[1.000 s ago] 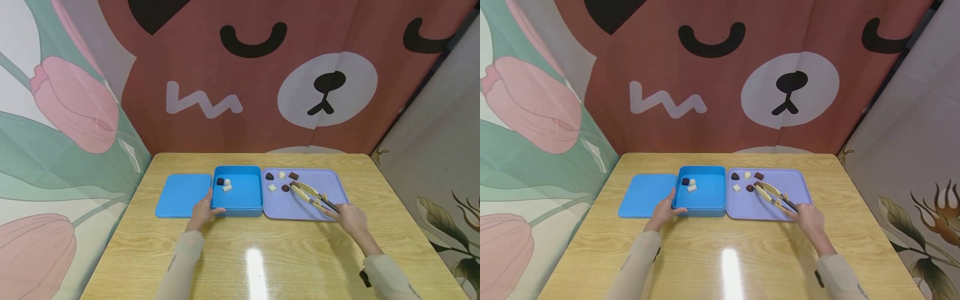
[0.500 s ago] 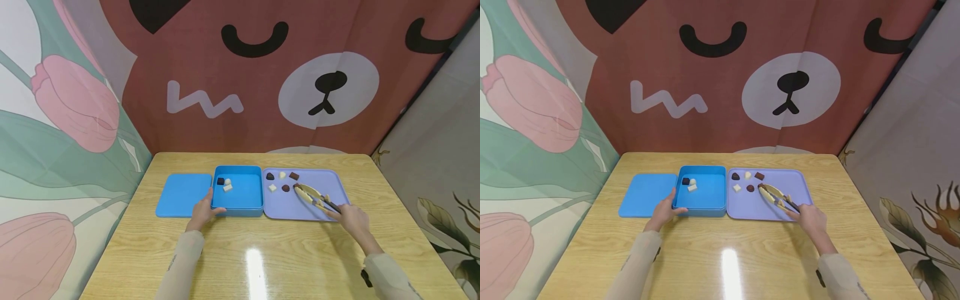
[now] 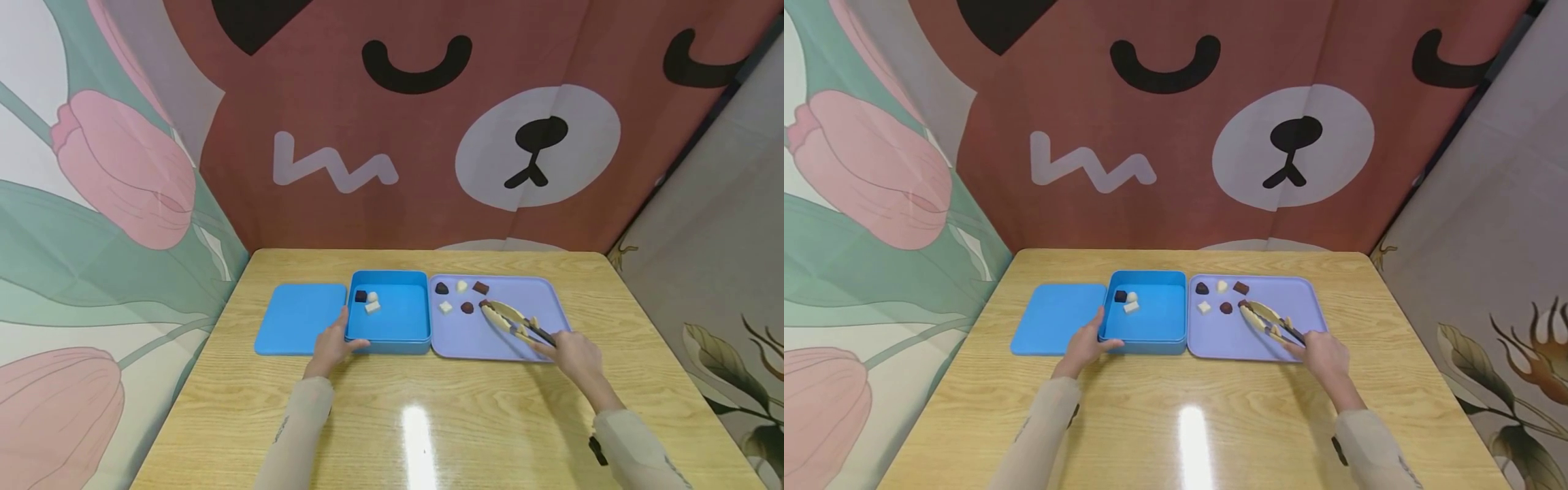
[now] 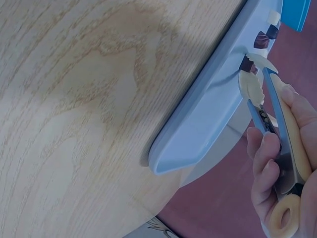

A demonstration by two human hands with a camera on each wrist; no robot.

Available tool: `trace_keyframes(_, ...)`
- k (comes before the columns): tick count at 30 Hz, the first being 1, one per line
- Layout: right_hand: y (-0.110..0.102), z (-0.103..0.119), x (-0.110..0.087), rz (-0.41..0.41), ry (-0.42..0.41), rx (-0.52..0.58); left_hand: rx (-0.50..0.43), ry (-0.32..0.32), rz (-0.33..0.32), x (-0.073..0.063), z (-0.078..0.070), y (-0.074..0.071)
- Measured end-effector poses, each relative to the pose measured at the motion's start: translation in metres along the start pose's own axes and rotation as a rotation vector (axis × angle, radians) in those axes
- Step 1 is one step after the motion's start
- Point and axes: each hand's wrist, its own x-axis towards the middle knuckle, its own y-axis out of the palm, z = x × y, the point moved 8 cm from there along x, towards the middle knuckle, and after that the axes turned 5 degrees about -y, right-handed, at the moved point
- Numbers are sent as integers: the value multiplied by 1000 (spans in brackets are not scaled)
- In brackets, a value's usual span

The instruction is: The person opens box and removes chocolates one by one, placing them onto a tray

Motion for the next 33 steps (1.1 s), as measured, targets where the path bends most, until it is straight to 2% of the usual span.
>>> trace_keyframes(24,-5,-1,1,35,-2,-9,1,-9,-4,0,-1,0)
trace_keyframes(33,-6,-5,0,19,32,7,7,-11,5,-1,-3,-2)
